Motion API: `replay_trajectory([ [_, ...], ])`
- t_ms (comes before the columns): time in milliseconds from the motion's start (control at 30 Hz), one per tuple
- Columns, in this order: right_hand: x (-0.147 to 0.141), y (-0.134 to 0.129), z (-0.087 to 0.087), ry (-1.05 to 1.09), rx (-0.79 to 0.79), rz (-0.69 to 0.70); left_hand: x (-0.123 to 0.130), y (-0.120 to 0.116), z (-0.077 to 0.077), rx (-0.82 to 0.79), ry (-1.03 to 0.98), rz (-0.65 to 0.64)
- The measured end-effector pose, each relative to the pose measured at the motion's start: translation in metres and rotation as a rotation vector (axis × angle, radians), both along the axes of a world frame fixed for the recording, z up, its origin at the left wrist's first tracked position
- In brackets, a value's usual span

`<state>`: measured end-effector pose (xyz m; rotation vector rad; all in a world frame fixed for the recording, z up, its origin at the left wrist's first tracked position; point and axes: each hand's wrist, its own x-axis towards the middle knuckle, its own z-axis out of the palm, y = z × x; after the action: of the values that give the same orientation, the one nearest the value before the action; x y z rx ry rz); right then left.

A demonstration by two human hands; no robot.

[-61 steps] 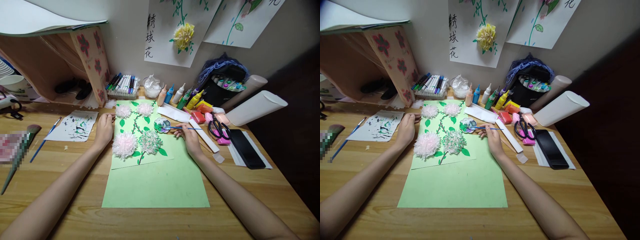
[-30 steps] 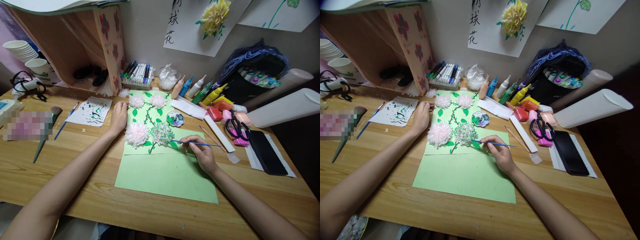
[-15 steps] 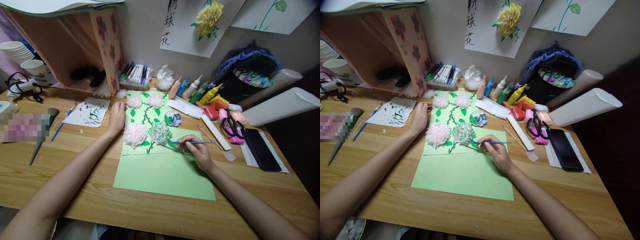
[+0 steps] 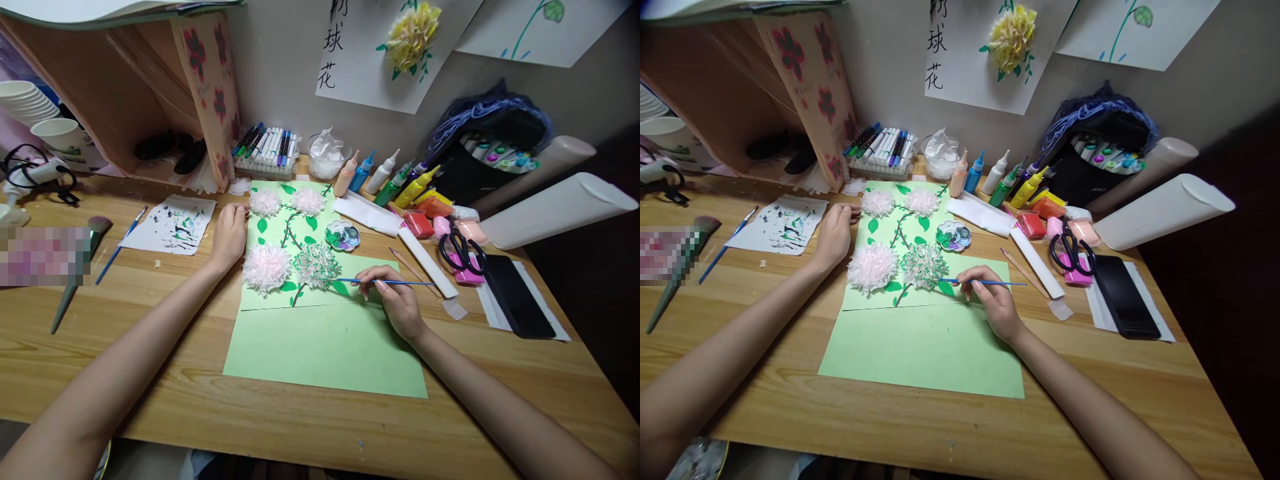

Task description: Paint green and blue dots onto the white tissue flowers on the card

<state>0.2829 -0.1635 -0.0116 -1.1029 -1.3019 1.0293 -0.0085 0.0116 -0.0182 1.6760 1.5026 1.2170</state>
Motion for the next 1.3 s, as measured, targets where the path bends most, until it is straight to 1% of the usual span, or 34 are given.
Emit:
replay_trajectory([
  [167, 0.0, 0.001, 0.0, -0.005, -0.016, 0.005, -0.001, 0.001, -0.001, 0.008, -0.006, -0.003],
  [433, -0.001, 0.0, -0.002, 0.08, 0.025, -0.028, -0.001, 0.001, 0.0, 0.012, 0.017, -0.011],
  [500, 0.005, 0.003, -0.004, 0.071, 0.067, -0.089, -0.001, 0.0, 0.0, 0.019, 0.028, -0.011],
  [567, 0.012, 0.01, -0.006, 0.015, 0.116, -0.185, -0.002, 0.0, -0.001, 0.024, 0.035, -0.011],
  [633, 0.021, 0.018, -0.007, -0.071, 0.126, -0.249, -0.003, 0.001, -0.002, 0.028, 0.04, -0.013],
  [667, 0.025, 0.022, -0.008, -0.109, 0.112, -0.258, -0.003, 0.001, -0.002, 0.03, 0.042, -0.015],
  [833, 0.032, 0.028, -0.008, -0.257, 0.006, -0.195, -0.005, 0.003, -0.005, 0.026, 0.049, -0.021],
  [900, 0.03, 0.028, -0.008, -0.297, -0.004, -0.175, -0.005, 0.004, -0.005, 0.027, 0.051, -0.019],
  [1033, 0.029, 0.029, -0.007, -0.303, 0.002, -0.139, -0.004, 0.003, -0.005, 0.037, 0.061, -0.021],
  [1167, 0.03, 0.031, -0.008, -0.301, -0.011, -0.186, -0.004, 0.002, -0.003, 0.03, 0.057, -0.019],
  [1300, 0.032, 0.031, -0.008, -0.366, -0.021, -0.199, -0.003, 0.002, -0.003, 0.026, 0.042, -0.017],
])
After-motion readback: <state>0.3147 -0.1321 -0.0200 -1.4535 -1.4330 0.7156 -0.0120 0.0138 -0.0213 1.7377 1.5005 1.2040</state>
